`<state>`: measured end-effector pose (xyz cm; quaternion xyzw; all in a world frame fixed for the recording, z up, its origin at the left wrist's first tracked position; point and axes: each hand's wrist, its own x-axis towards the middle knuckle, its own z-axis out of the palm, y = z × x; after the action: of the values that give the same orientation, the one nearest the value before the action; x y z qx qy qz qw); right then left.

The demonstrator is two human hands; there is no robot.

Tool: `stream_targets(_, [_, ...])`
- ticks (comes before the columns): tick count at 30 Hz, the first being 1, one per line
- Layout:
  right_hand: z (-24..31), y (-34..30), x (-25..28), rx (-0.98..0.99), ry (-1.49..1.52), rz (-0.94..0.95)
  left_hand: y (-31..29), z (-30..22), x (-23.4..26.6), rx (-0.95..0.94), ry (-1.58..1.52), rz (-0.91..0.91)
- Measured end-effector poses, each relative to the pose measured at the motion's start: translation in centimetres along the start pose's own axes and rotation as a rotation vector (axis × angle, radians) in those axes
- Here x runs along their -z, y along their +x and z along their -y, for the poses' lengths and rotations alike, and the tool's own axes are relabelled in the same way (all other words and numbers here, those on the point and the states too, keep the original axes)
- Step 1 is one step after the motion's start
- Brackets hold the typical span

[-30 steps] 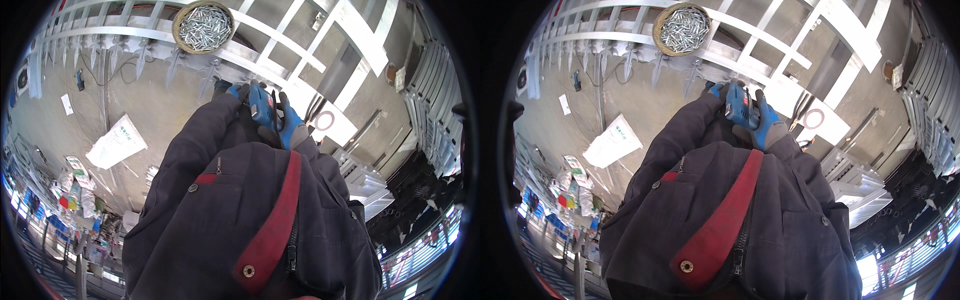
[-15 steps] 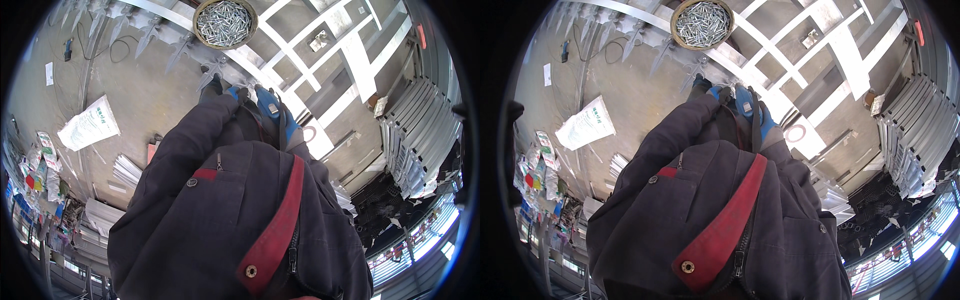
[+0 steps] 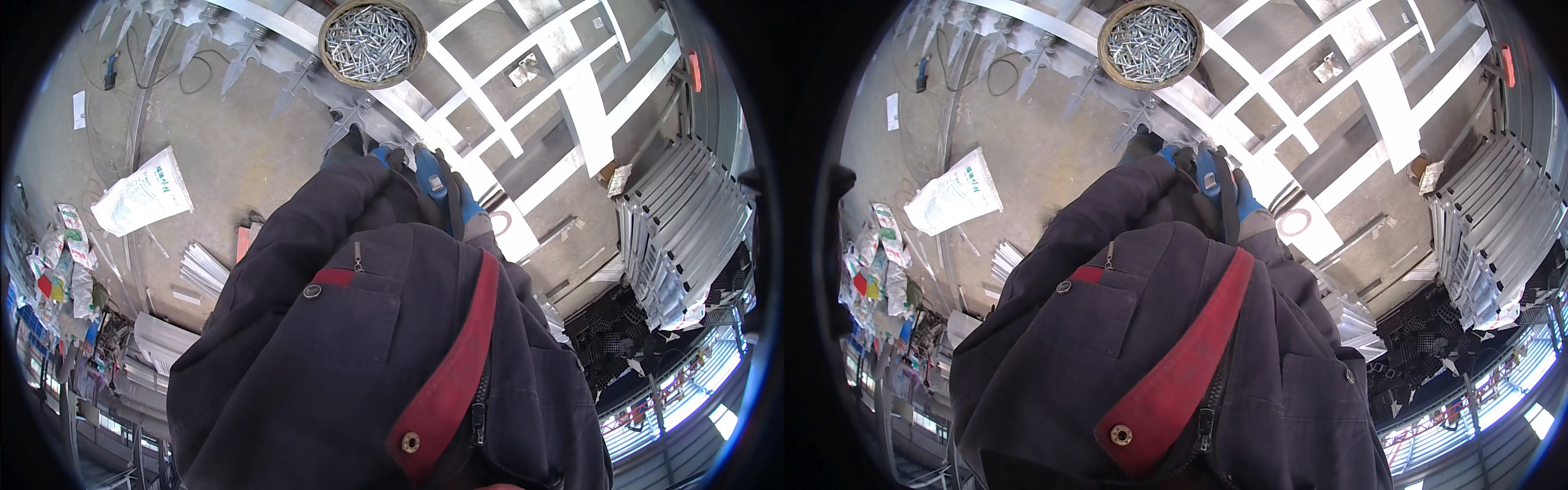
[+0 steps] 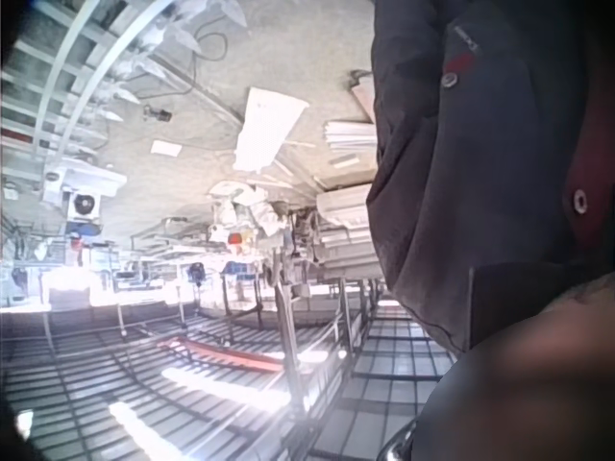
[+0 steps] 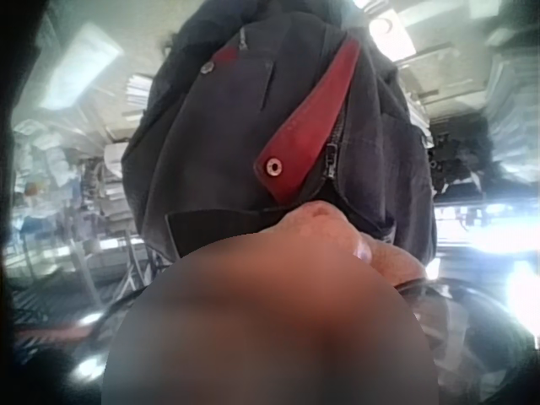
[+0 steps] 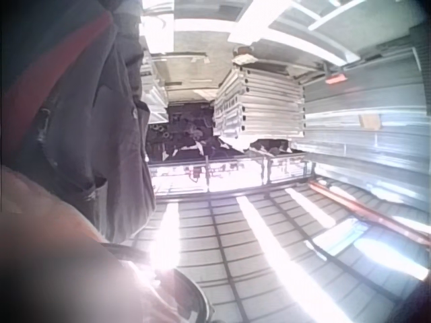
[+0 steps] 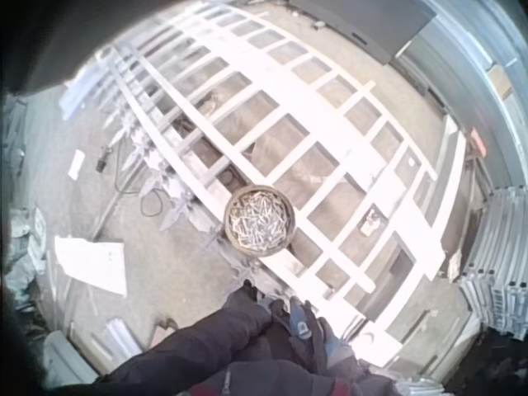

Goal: The person pours screws from a bag into a metal bowl, then uses a cordless drill to fasten screws into a white metal frame. The person repeatedly picks screws from the bowl and drives them into the frame at multiple points.

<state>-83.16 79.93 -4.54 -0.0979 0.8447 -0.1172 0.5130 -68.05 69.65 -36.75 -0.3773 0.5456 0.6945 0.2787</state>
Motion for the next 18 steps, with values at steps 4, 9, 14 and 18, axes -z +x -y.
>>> stream_targets(4, [0.1, 0.9, 0.9, -0.085, -0.006, 0.077, 0.8, 1.2, -0.4, -0.005, 0.033, 0.003])
stream_targets(9, [-0.8, 1.5, 1.2, -0.091, 0.013, 0.116, 0.3, 1.1, -0.8, 0.025, 0.047, 0.007])
stream_targets(14, [-2.2, 2.2, 0.5, 0.060, -0.056, 0.052, -0.8, -0.3, -0.6, 0.056, 0.064, -0.013])
stream_targets(18, [-2.7, 2.3, 0.2, 0.170, -0.090, -0.009, -1.5, -1.4, -0.1, 0.029, 0.217, -0.060])
